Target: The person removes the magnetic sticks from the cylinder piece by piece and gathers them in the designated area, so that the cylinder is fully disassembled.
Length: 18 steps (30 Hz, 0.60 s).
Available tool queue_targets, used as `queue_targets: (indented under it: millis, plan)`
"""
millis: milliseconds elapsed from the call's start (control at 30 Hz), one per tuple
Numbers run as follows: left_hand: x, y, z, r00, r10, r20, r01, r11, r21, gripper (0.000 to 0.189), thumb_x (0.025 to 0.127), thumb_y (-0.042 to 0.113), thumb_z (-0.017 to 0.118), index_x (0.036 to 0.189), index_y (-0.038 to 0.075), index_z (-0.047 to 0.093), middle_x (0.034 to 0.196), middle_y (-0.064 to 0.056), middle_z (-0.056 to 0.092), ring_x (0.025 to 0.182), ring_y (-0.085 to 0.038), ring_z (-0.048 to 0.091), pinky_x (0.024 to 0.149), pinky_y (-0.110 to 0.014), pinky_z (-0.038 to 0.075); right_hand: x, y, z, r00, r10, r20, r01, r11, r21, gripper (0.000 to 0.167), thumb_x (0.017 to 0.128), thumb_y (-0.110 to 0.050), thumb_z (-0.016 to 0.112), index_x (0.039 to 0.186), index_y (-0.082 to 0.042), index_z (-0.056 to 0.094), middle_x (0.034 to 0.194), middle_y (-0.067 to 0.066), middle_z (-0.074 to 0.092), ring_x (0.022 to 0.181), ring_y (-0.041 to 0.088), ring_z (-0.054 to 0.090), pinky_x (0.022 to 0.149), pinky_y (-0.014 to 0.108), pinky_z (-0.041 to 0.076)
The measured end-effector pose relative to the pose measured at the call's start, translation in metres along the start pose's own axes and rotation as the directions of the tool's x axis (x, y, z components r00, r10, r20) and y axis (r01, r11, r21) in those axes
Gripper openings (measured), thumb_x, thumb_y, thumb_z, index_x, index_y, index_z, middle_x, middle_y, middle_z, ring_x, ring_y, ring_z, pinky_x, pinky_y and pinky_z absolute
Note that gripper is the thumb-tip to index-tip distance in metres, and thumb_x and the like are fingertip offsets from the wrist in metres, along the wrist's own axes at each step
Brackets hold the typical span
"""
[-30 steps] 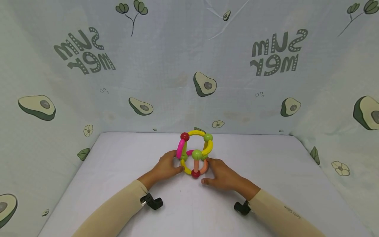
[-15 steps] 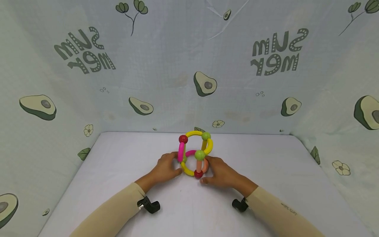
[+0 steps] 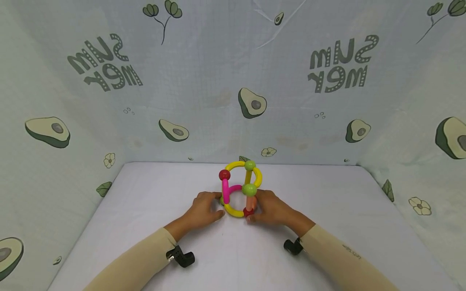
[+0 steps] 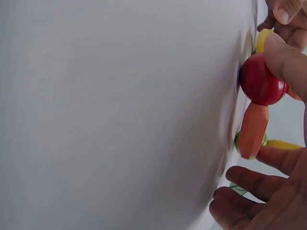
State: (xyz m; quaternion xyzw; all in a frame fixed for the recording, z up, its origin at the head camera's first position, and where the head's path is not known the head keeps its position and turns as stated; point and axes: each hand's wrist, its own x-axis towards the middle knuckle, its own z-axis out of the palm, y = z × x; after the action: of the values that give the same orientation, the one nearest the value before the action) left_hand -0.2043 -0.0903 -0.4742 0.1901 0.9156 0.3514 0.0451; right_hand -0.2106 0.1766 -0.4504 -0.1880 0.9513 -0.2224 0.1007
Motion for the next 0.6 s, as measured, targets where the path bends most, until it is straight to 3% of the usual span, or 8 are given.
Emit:
queue_targets:
  millis: [233, 467, 600]
  plan:
    - [-0.007, -0.001, 0.001, 0.999, 0.032, 0.004, -0.032, 0.999, -0.003, 0.055, 0.09, 0.021, 0.076, 0.139, 0.001, 0.059, 0.133, -0.01, 0.062, 0.133, -0.037, 0.043, 0.109, -0.061, 0.033, 0.001, 0.002, -0.003, 0.999, 0.032, 0.007, -0.032, 0.999, -0.021, 0.079, 0.072, -0.041, 0.094, 0.138, -0.015, 0.058, 0.108, -0.006, 0.061, 0.115, 0.021, 0.054, 0.095, 0.046, 0.054]
    - [-0.014, 0.0, 0.001, 0.999, 0.048, 0.012, -0.048, 0.999, -0.005, 0.053, 0.092, 0.019, 0.075, 0.139, 0.001, 0.058, 0.134, -0.009, 0.061, 0.132, -0.034, 0.045, 0.11, -0.06, 0.032, 0.0, 0.005, -0.005, 0.998, 0.067, 0.005, -0.067, 0.998, -0.009, 0.084, 0.072, -0.037, 0.094, 0.142, -0.013, 0.054, 0.129, 0.002, 0.062, 0.124, 0.024, 0.053, 0.101, 0.051, 0.051]
    - [-0.017, 0.003, 0.001, 0.999, 0.046, 0.017, -0.045, 0.999, -0.016, 0.052, 0.092, 0.018, 0.074, 0.139, 0.001, 0.058, 0.134, -0.009, 0.061, 0.132, -0.034, 0.044, 0.11, -0.059, 0.033, -0.002, 0.006, -0.007, 0.996, 0.093, -0.007, -0.093, 0.996, 0.007, 0.076, 0.072, -0.036, 0.095, 0.134, -0.012, 0.058, 0.122, 0.002, 0.063, 0.12, 0.024, 0.055, 0.098, 0.051, 0.052]
